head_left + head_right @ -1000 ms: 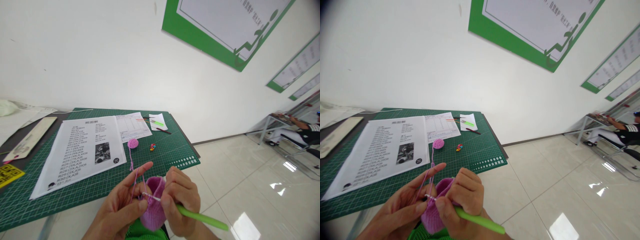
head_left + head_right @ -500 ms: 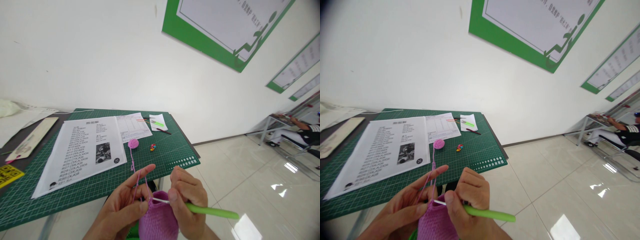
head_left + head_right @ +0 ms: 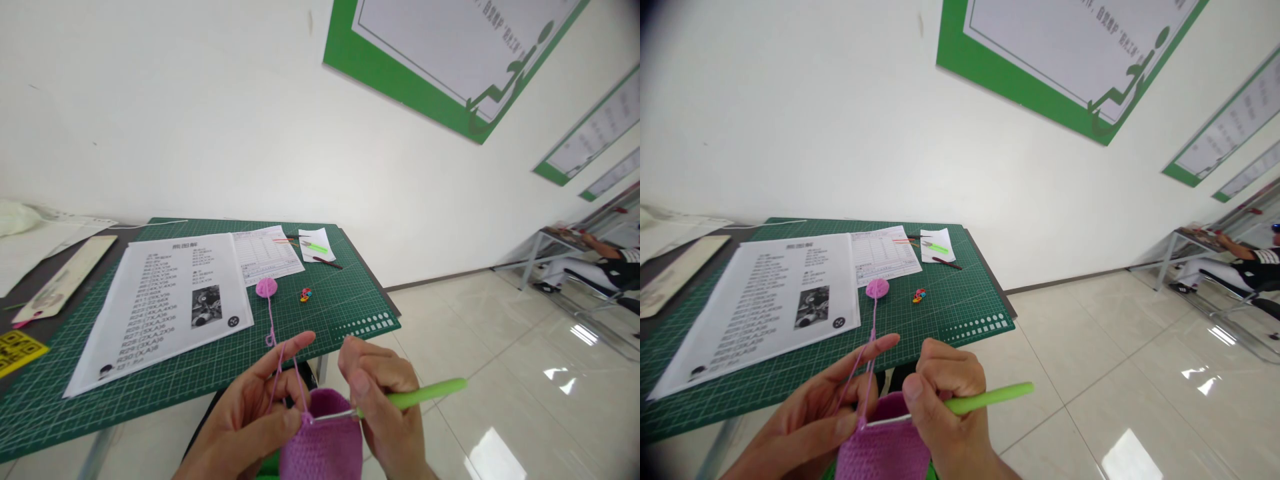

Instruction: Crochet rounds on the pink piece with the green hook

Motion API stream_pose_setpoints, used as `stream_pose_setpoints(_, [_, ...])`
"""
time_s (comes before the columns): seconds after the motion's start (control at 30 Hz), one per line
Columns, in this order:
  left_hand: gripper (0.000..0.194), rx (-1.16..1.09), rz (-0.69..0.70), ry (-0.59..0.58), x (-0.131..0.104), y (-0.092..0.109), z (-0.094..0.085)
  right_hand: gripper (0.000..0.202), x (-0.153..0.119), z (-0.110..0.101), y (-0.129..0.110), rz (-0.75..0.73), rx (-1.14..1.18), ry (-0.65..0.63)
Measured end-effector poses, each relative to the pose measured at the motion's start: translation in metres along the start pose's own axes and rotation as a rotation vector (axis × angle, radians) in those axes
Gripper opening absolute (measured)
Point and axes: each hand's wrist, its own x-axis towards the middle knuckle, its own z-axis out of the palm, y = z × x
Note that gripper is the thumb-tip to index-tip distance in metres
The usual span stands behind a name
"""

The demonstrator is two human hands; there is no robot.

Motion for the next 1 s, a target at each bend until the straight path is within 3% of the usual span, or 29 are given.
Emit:
stream_pose_setpoints(0.1, [0.056,0.011,0.025,-0.017,0.001,-0.002,-0.001,0.045,0.000,0.004,-0.001,-0.020,-0.059,0.004])
stream_pose_setpoints(0.23, [0.057,-0.014,0.044,-0.054,0.002,-0.004,-0.005,0.040,0.001,0.012,-0.001,-0.198,-0.312,0.006])
stream_pose_setpoints(0.4, [0.061,0.015,0.056,0.015,-0.001,-0.005,-0.005,0.030,-0.001,0.019,0.004,-0.360,-0.572,0.114])
stream_pose_setpoints(0.67, [0.058,0.117,0.183,0.084,-0.001,-0.011,-0.003,0.032,0.001,0.018,0.002,-0.211,-0.359,-0.050])
stream_pose_setpoints(0.83, [0.055,0.167,0.265,0.145,0.000,-0.017,0.004,0.034,-0.003,0.019,0.007,-0.294,-0.313,0.042])
stream_pose_setpoints(1.0, [0.048,0.103,0.386,0.350,-0.003,-0.013,0.011,0.033,-0.006,0.023,0.014,-0.360,-0.298,0.119])
